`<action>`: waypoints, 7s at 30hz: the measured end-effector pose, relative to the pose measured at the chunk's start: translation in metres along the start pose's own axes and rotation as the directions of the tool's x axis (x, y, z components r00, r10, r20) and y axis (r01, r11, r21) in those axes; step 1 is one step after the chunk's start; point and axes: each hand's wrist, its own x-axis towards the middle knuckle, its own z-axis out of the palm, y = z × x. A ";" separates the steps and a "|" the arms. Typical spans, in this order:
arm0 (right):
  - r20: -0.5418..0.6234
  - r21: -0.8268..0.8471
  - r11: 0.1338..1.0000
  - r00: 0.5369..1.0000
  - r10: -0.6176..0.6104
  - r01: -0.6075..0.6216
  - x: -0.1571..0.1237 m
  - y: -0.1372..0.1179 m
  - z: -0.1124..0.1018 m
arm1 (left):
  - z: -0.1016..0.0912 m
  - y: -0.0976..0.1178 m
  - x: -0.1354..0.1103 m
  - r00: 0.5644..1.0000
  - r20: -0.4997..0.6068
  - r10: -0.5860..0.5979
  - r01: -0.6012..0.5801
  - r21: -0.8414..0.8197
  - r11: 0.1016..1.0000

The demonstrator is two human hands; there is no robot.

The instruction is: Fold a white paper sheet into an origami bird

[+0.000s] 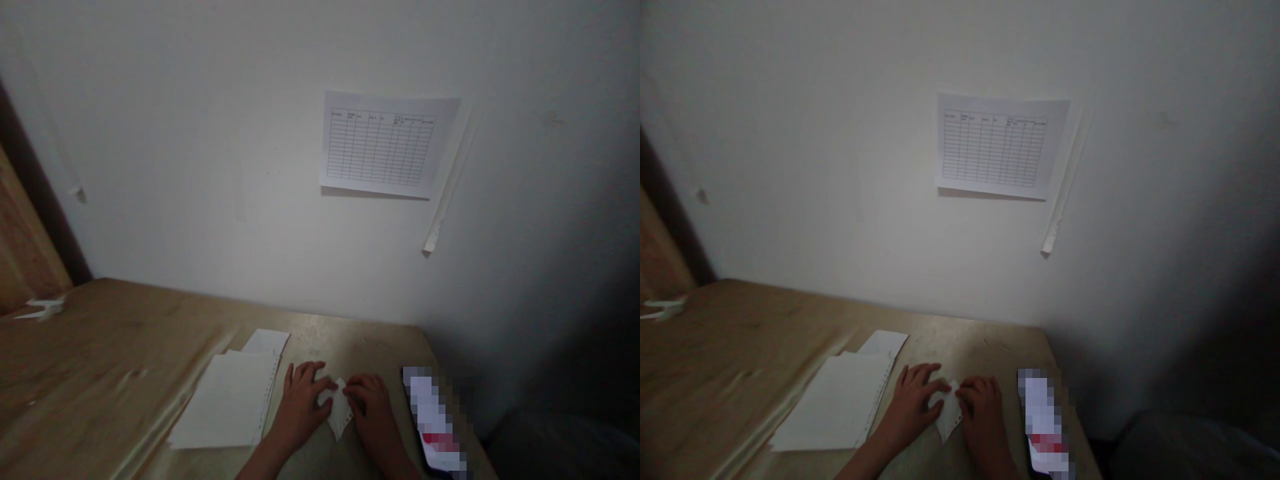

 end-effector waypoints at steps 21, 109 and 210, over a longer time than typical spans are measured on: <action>-0.021 0.036 0.999 0.999 -0.034 0.035 -0.002 0.001 0.003 | -0.006 -0.012 -0.003 0.979 0.144 0.141 -0.121 -0.139 0.983; 0.058 0.268 0.957 0.994 0.096 -0.108 -0.005 -0.005 0.000 | -0.011 -0.017 0.002 0.985 0.171 -0.024 0.094 -0.416 0.905; -0.144 -0.100 0.966 0.965 0.221 -0.237 0.012 -0.001 0.019 | 0.015 0.003 0.016 0.987 -0.083 -0.139 0.133 -0.065 0.989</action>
